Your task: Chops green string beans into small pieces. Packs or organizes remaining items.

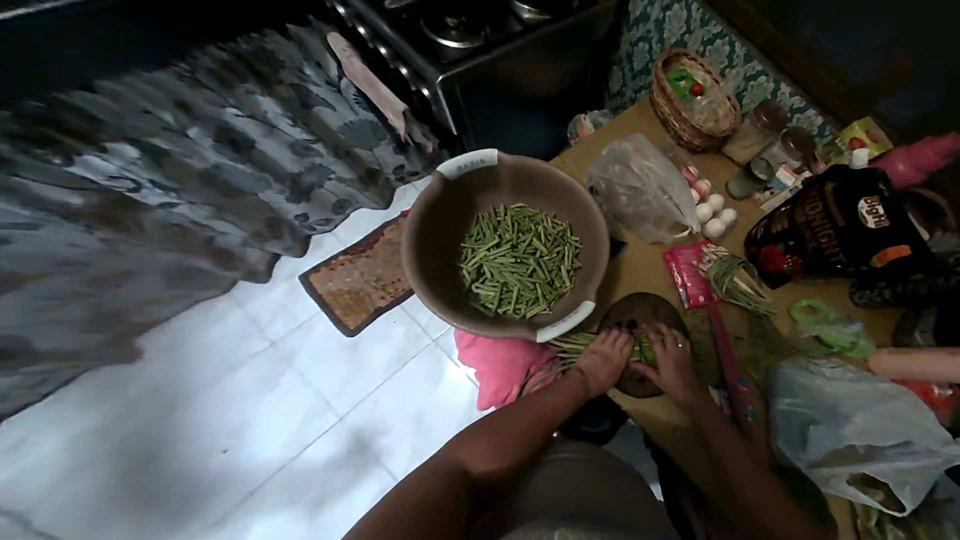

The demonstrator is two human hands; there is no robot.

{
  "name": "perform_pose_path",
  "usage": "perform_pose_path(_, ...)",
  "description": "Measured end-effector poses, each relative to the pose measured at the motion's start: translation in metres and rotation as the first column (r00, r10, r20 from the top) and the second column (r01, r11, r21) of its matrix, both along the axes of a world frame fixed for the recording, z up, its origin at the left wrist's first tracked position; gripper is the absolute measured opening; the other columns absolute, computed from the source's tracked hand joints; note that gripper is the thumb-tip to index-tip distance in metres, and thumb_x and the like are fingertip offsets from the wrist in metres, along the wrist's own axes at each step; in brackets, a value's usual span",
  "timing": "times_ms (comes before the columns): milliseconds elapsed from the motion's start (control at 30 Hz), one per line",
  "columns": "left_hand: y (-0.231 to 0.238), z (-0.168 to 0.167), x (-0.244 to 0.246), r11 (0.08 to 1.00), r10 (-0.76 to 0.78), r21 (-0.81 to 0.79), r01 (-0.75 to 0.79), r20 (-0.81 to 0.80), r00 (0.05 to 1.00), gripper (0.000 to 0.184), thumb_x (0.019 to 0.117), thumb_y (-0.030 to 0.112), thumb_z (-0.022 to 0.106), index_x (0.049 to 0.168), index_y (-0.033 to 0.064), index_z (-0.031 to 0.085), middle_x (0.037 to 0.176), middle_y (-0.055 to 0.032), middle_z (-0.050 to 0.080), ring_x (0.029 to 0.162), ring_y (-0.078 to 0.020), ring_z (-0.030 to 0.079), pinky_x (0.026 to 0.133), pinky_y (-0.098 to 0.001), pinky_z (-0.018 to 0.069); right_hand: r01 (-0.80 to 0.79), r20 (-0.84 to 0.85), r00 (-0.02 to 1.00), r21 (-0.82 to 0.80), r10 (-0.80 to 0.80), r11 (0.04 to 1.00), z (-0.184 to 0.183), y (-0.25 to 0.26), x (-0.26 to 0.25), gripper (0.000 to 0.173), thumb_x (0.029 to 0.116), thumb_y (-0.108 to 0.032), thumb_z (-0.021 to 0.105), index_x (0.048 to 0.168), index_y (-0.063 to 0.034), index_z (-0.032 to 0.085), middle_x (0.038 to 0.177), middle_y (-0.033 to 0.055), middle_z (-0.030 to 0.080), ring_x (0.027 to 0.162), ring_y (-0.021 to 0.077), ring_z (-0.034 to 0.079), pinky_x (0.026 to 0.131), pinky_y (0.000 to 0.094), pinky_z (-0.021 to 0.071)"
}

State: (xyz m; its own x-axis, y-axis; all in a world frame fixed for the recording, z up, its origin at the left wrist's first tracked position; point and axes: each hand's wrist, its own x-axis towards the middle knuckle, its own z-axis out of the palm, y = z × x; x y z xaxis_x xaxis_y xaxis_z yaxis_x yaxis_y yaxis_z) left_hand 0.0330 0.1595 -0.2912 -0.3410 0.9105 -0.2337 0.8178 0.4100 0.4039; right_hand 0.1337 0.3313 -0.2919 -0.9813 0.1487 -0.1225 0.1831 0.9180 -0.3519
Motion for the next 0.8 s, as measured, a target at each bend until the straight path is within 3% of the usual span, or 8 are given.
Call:
perform_pose_path(100,0.0,0.0,0.001,1.0,0.003,-0.005,-0.003,-0.012,1.0,0.049,0.1077,0.014,0.045,0.149,-0.0101,0.039,0.154,-0.0294,0.043,0.143,-0.0448,0.042,0.117,-0.0553,0.0345,0.038,-0.023,0.999,-0.001,-0.039,0.999,-0.003,0.001,0.005,0.05,0.1004,-0.031,0.063,0.144,-0.0075,0.059,0.141,0.0259,0.057,0.128,0.0472,0.056,0.106,0.0583,0.047)
perform_pose_path(167,0.001,0.0,0.0,1.0,-0.008,-0.018,0.007,-0.017,1.0,0.049,0.1086,0.016,0.044,0.15,-0.0103,0.038,0.155,-0.0295,0.042,0.144,-0.0447,0.041,0.117,-0.055,0.0338,0.078,-0.052,0.996,0.015,-0.078,0.997,-0.005,0.003,0.006,0.045,0.1012,-0.025,0.062,0.141,-0.0034,0.06,0.138,0.0277,0.059,0.124,0.0465,0.059,0.103,0.0546,0.0508)
perform_pose_path(267,0.0,0.001,-0.001,0.999,-0.014,-0.033,0.014,-0.021,1.0,0.049,0.1089,0.016,0.042,0.15,-0.0102,0.038,0.155,-0.0295,0.041,0.145,-0.0445,0.041,0.118,-0.0547,0.0329,0.153,0.05,0.987,0.015,-0.154,0.988,0.005,0.003,-0.004,0.044,0.1003,-0.014,0.061,0.141,0.0026,0.057,0.14,0.0292,0.055,0.125,0.043,0.06,0.103,0.0485,0.0529)
perform_pose_path(400,0.001,0.002,-0.001,0.999,-0.009,-0.044,0.01,0.014,1.0,0.051,0.1095,0.019,0.042,0.151,-0.0097,0.036,0.157,-0.0293,0.039,0.146,-0.0447,0.038,0.119,-0.0546,0.0313,0.264,0.213,0.941,0.016,-0.261,0.964,0.019,0.003,-0.025,0.046,0.1022,-0.011,0.058,0.145,0.0039,0.051,0.145,0.0286,0.051,0.124,0.0421,0.061,0.102,0.0494,0.0529)
perform_pose_path(633,-0.001,0.002,-0.001,1.0,0.007,0.002,-0.007,0.039,0.999,0.047,0.1082,0.013,0.043,0.15,-0.0092,0.039,0.156,-0.028,0.042,0.146,-0.0428,0.039,0.119,-0.054,0.0322,0.32,0.3,0.899,0.047,-0.319,0.946,0.036,0.0,-0.043,0.049,0.1026,-0.012,0.058,0.147,0.0059,0.046,0.147,0.0316,0.047,0.13,0.0441,0.056,0.108,0.0505,0.049)
perform_pose_path(800,0.001,0.003,-0.003,1.0,-0.012,-0.022,0.013,0.08,0.997,0.05,0.1081,0.013,0.044,0.152,-0.0095,0.036,0.159,-0.0283,0.038,0.148,-0.0431,0.036,0.121,-0.0542,0.0292,0.37,0.283,0.878,0.109,-0.386,0.923,0.035,-0.005,-0.046,0.048,0.1026,-0.015,0.06,0.145,0.0051,0.049,0.149,0.0317,0.046,0.128,0.0446,0.057,0.106,0.0519,0.0499)
